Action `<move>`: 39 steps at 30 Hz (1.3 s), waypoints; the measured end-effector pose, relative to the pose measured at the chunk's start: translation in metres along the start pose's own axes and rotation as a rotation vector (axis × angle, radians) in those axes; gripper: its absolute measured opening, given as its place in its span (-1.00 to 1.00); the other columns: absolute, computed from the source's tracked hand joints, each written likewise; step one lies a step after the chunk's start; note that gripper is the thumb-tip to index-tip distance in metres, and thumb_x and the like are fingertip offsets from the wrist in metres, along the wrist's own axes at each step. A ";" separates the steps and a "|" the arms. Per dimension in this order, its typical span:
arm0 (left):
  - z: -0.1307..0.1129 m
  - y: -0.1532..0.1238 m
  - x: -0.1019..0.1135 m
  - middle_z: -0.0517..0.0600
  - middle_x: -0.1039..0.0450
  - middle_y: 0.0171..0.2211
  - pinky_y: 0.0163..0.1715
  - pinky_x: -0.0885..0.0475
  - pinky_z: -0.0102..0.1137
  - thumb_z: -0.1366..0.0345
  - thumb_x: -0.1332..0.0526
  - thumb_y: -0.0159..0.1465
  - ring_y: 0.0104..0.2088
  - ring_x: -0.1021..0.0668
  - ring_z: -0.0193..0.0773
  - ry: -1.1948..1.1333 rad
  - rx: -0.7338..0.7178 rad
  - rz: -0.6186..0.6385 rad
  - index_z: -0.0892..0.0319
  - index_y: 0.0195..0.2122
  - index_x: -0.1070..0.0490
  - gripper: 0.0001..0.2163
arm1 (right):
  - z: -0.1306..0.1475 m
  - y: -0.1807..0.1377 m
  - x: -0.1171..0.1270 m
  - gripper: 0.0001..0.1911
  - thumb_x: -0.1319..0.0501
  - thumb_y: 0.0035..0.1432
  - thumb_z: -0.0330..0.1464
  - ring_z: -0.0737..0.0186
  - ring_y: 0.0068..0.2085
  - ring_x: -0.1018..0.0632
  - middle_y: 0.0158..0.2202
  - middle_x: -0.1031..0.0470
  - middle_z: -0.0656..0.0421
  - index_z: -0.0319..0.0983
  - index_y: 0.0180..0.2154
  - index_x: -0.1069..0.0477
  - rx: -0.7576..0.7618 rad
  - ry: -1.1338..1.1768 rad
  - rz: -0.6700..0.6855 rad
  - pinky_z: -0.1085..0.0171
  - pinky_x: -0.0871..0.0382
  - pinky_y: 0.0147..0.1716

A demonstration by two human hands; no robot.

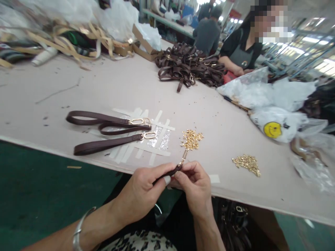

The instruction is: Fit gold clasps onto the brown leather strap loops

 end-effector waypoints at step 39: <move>0.023 0.011 -0.023 -0.09 -0.51 -0.34 -0.43 -0.43 -0.53 0.30 -0.43 0.10 -0.42 -0.50 -0.42 -0.721 0.506 0.045 0.24 -0.26 -0.52 -0.78 | 0.049 0.056 0.223 -0.69 -0.08 0.24 -0.20 0.09 -0.24 -0.55 -0.28 -0.60 0.08 -0.17 -0.16 -0.54 0.324 -1.590 -0.315 0.13 -0.37 -0.18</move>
Point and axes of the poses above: each hand's wrist, its own y-axis towards the middle knuckle, its own x-axis out of the back of the hand, z = x × y, the point moved 6 cm from there along y, towards the middle knuckle
